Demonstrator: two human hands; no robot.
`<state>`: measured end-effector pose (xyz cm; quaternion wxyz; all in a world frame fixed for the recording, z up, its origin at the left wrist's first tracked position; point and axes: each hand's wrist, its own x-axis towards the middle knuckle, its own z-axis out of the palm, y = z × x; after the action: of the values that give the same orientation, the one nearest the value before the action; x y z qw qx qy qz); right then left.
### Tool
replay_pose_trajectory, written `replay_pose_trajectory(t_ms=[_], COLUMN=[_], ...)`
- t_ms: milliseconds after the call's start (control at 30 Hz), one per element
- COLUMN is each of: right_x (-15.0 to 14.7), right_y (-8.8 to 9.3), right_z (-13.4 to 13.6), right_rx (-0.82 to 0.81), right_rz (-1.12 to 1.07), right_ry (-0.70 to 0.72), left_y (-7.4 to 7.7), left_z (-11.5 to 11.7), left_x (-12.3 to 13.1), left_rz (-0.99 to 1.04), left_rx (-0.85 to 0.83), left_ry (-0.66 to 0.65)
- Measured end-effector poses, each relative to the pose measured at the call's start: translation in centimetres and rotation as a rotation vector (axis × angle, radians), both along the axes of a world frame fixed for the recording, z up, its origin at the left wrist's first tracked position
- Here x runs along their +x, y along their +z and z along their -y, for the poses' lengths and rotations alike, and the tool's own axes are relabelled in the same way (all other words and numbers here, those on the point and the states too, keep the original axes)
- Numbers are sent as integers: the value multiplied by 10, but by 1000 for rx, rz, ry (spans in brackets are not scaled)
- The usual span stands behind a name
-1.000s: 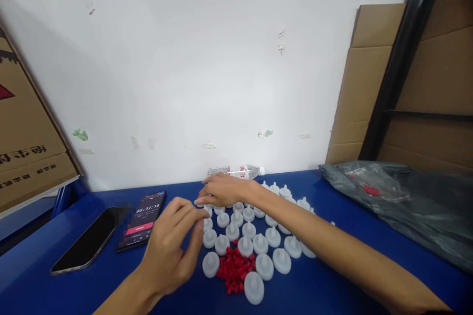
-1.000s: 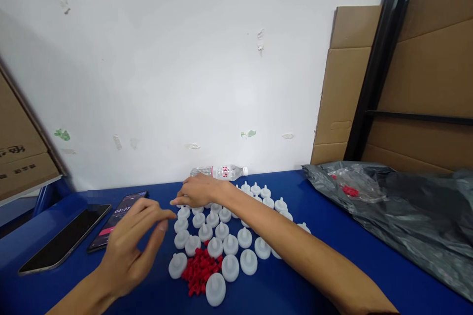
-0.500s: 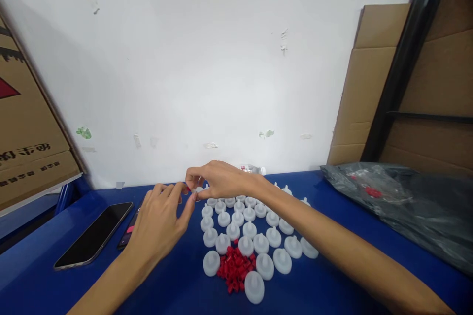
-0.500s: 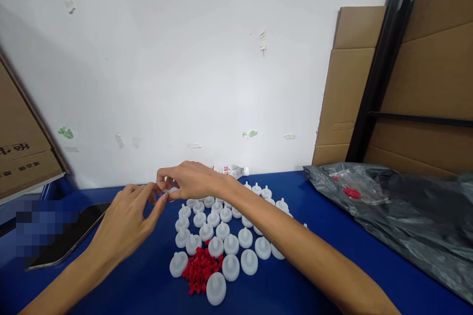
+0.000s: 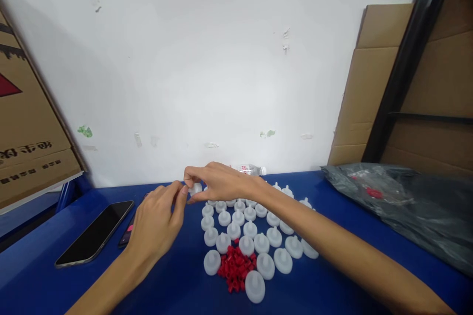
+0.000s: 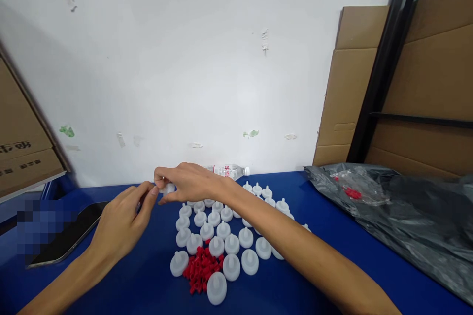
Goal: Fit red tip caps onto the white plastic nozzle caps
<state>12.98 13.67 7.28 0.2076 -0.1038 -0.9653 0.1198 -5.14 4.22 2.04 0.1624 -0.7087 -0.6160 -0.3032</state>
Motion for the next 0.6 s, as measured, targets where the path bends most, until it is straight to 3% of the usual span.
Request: replay_pose_trajectory(t_ms=[200,300,433,500,600], right_x=[-1,-4,-4,2,10], right_y=[0,1,2,2,-1], right_z=[0,-5,-31,-46,-59], right_rx=[38,96,184,200,204], right_rz=[47,68,53,27,20], right_ry=[-3,-14,-86,-155,-195], left_y=[-3,-5,0,3,1], left_z=[-2,-5,4,13,26], left_x=[1,-1,2,7,19], left_rz=[52,228,487,466,172], left_rx=[-78,-124,-89,11,158], left_ry=[-43,-134,-191,-286,-523])
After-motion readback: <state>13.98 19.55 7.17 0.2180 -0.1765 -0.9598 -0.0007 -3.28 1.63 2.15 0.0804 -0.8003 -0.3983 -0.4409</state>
